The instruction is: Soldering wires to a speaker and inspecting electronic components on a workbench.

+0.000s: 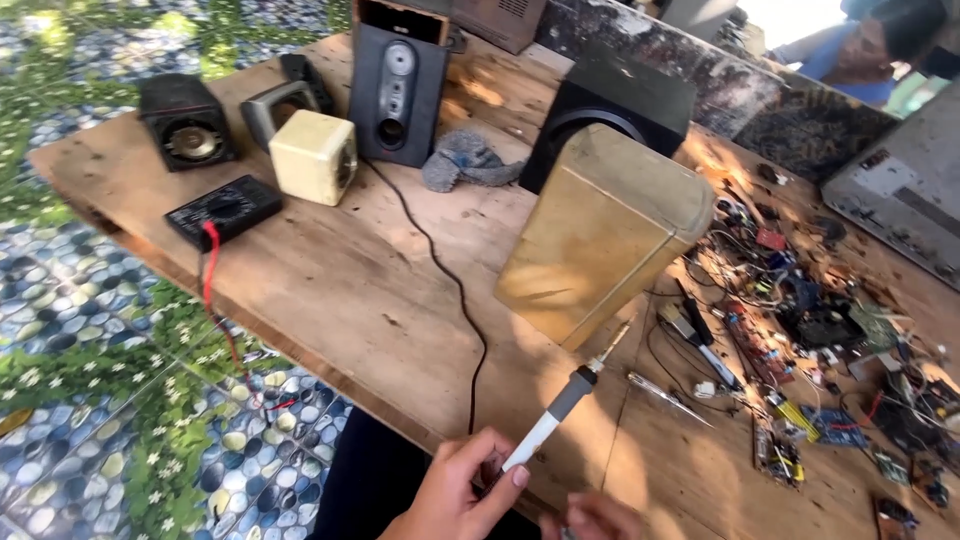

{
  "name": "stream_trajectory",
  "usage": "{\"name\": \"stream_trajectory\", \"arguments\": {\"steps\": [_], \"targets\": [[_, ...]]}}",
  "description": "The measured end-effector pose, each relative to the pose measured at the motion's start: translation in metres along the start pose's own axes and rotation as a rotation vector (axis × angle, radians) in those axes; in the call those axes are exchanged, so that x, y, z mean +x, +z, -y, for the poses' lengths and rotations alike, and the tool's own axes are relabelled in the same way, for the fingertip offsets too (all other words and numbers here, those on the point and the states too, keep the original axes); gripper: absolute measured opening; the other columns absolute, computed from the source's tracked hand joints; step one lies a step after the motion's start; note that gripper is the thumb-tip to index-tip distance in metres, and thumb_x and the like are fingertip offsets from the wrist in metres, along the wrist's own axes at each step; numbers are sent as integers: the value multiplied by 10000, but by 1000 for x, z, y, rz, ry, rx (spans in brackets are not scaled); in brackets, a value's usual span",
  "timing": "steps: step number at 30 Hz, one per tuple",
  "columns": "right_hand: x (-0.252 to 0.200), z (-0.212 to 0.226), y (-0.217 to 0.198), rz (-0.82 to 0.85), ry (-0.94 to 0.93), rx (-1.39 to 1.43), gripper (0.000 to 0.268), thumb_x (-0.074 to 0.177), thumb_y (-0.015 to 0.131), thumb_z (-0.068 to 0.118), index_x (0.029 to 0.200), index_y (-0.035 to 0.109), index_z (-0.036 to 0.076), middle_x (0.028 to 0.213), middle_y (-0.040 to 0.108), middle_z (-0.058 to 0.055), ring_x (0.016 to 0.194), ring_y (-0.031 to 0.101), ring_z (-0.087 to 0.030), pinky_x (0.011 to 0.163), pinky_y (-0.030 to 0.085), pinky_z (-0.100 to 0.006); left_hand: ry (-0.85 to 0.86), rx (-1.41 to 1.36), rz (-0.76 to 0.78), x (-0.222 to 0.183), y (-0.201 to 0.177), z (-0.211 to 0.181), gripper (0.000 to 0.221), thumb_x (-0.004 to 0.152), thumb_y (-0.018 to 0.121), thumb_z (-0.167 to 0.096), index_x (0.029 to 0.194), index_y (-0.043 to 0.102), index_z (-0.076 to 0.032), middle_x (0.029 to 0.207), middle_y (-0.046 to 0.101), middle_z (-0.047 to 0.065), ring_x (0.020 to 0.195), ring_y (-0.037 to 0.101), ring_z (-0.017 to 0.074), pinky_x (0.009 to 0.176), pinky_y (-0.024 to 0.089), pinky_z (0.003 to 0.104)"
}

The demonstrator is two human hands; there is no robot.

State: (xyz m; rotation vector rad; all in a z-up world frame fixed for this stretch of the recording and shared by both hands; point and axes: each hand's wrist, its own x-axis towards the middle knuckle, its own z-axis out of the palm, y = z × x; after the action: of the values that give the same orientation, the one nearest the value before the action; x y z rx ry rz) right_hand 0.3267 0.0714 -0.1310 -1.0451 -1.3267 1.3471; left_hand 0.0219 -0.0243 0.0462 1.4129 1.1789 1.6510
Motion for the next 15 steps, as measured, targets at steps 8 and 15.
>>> {"name": "stream_trajectory", "arguments": {"steps": [8, 15], "targets": [[81, 256, 111, -71, -1157, -920, 287, 723, 867, 117, 992, 768, 95, 651, 521, 1, 526, 422, -155, 493, 348, -306, 574, 404, 225, 76, 7, -60, 332, 880, 687, -374, 955, 613, -59, 828, 631, 60, 760, 587, 245, 794, 419, 387], [146, 310, 97, -378, -1364, -811, 182, 895, 849, 48, 1012, 733, -29, 649, 490, -59, 570, 370, -189, 566, 306, -348, 731, 727, -158, 190, 13, -107, 412, 906, 723, -368, 1132, 634, -36, 1265, 566, 111, 1134, 501, 287, 988, 383, 457]]}}
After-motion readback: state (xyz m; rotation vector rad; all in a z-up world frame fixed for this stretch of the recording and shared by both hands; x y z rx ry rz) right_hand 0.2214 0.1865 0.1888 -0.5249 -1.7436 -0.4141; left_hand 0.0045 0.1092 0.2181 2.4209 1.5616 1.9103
